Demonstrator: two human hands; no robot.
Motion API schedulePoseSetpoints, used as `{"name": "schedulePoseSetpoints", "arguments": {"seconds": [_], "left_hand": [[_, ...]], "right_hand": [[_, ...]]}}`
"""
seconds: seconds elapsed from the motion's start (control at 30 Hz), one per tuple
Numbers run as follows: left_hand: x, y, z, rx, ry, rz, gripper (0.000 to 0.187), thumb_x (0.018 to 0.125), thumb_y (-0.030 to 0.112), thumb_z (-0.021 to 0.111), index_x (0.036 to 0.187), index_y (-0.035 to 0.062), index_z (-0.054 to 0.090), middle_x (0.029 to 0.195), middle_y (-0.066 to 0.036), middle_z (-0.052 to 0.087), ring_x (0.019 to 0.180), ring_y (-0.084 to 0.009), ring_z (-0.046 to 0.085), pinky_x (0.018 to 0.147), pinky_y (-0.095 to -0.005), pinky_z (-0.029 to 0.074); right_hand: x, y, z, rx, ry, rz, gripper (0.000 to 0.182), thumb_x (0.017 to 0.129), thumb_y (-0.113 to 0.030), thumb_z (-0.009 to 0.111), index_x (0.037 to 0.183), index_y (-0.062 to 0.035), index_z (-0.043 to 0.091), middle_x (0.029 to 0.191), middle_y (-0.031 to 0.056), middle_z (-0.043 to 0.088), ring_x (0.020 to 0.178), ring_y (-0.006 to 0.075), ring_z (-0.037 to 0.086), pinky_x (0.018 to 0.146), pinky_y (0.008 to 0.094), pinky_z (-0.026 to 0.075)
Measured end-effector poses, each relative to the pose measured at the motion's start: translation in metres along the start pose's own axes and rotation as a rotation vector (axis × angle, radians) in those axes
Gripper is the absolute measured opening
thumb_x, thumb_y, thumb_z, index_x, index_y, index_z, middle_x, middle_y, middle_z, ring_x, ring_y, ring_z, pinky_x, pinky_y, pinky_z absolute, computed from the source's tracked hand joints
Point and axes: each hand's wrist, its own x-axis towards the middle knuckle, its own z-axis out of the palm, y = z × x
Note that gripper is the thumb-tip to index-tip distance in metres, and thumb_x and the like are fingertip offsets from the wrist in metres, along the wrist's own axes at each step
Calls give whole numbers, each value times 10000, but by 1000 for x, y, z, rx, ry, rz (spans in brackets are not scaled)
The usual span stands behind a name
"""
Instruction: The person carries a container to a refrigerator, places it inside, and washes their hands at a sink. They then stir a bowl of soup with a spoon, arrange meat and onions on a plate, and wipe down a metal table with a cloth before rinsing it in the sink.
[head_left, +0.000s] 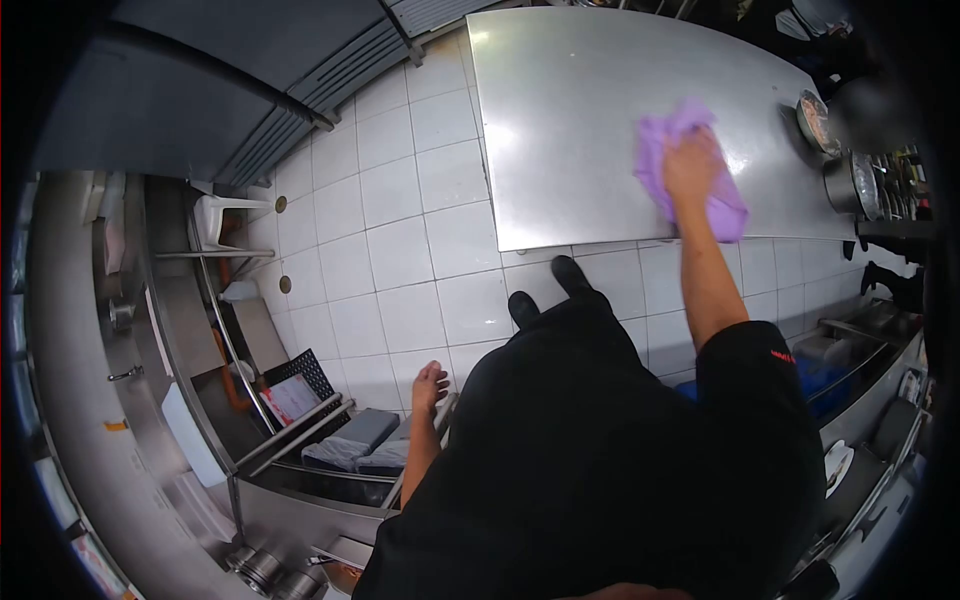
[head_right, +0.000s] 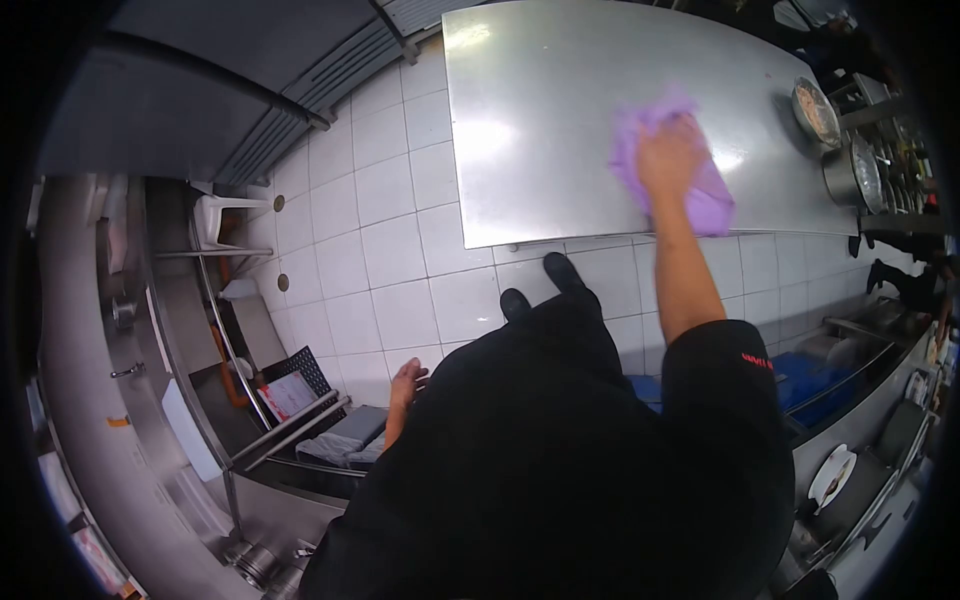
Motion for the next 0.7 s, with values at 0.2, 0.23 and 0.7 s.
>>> {"name": "schedulePoseSetpoints", "arguments": {"seconds": [0.2, 0.23, 0.7], "left_hand": [[4, 13, 38, 154, -191, 140, 568, 918, 404, 652, 1372, 90, 518, 1039, -74, 662, 840, -166, 627, 634, -276, 482], [4, 22, 42, 175, -210, 162, 574, 919, 402, 651, 1374, 80, 515, 1043, -76, 663, 849, -167, 625, 649, -276, 483], [-87, 199, 169, 422, -505, 381, 457, 942, 376, 630, 1238, 28, 618, 1146, -90, 680, 1013, -181, 631, 857, -301, 494]], "right_hand": [[-55, -186, -67, 483, -50, -422, 659, 975, -445, 435, 1426, 35, 401, 1484, 209, 410, 1388, 365, 352, 1165, 533, 195], [-60, -185, -111, 661, -301, -502, 619, 976, -405, 460, 1427, 16, 412, 1484, 204, 411, 1389, 350, 354, 1173, 508, 194], [5, 73, -38, 558, -304, -433, 535, 973, -352, 493, 1446, -105, 449, 1512, 109, 414, 1417, 277, 339, 1183, 482, 183]]}}
